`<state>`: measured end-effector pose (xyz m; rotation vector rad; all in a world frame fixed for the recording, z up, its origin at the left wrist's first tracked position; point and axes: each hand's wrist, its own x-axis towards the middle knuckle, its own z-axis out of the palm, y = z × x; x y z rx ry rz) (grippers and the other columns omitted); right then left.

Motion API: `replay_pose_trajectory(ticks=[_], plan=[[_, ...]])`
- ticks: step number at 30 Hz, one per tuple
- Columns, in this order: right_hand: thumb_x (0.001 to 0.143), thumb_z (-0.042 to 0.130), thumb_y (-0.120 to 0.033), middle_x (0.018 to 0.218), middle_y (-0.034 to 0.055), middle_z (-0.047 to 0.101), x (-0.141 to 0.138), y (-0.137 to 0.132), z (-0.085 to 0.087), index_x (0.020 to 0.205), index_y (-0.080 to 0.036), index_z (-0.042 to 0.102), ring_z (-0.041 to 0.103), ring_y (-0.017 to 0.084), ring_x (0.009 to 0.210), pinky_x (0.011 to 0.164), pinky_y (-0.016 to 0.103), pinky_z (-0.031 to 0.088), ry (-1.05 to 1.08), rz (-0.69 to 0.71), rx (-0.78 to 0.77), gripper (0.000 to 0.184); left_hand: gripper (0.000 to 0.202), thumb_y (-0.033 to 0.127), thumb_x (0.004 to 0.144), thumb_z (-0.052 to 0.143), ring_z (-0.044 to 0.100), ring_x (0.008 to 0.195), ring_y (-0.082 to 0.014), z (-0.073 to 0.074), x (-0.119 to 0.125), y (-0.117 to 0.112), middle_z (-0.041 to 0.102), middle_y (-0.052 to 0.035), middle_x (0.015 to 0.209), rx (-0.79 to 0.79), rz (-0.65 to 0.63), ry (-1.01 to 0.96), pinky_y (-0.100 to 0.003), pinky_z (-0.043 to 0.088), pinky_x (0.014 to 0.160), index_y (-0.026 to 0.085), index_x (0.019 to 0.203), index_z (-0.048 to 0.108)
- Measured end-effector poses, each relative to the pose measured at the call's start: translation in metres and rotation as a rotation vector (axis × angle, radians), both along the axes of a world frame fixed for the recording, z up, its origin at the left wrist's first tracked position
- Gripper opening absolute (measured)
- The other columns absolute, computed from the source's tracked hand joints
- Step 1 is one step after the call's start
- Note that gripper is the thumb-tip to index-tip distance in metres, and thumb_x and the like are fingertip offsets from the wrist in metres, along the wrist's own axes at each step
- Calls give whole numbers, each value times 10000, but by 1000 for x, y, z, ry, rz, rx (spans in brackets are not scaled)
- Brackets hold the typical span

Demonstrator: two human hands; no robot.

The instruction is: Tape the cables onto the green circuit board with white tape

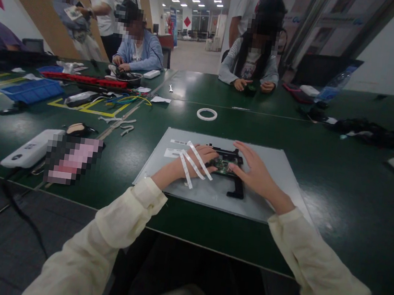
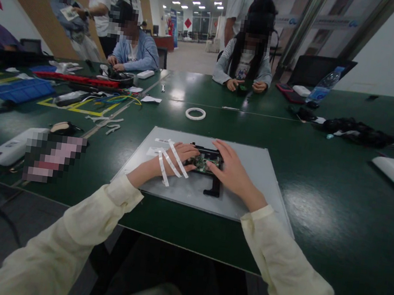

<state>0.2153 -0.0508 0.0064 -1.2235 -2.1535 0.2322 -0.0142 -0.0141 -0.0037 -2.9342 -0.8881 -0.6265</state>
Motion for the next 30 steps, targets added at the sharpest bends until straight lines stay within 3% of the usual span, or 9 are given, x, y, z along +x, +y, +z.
replay_pose_trajectory(ticks=[4, 6, 9, 16, 23, 30], plan=[[882, 422, -394, 1012, 59, 622, -17, -11, 12, 1040, -232, 608, 580, 218, 924, 819, 368, 465, 146, -25, 37, 293, 365, 374, 883, 442, 466, 1181, -240, 7, 3, -4, 554, -99, 1204, 19, 30, 18, -454, 302, 1023, 170, 1181, 496], [887, 423, -391, 818, 46, 643, -24, -17, 13, 870, -204, 640, 594, 187, 734, 654, 308, 466, 197, -17, -18, 287, 341, 353, 885, 438, 478, 1163, -238, 11, 4, -5, 560, -101, 1193, 37, 58, 1, -453, 297, 1021, 167, 1161, 511], [881, 447, -392, 670, 25, 619, -34, -25, 13, 758, -175, 640, 550, 147, 584, 545, 263, 405, 244, 37, -117, 316, 303, 308, 888, 424, 504, 1124, -230, 13, 6, -5, 571, -106, 1168, 59, 99, -51, -438, 323, 998, 160, 1129, 530], [849, 499, -385, 571, 11, 567, -45, -31, 14, 684, -138, 649, 443, 97, 500, 484, 230, 309, 227, 110, -287, 333, 286, 259, 873, 431, 523, 1074, -224, 12, 8, -4, 587, -96, 1131, 103, 191, -126, -413, 351, 972, 144, 1116, 531], [808, 551, -388, 633, 22, 600, -47, -33, 14, 770, -134, 684, 441, 96, 507, 473, 225, 323, 333, 141, -465, 289, 286, 227, 859, 445, 523, 1062, -223, 12, 10, -7, 587, -88, 1120, 113, 202, -75, -397, 358, 961, 148, 1121, 524], [817, 545, -368, 690, 29, 612, -41, -28, 10, 742, -147, 670, 500, 121, 609, 565, 241, 361, 439, 183, -491, 265, 285, 228, 867, 435, 519, 1061, -236, 13, 5, -5, 583, -101, 1113, 131, 226, -47, -411, 352, 952, 137, 1123, 520]])
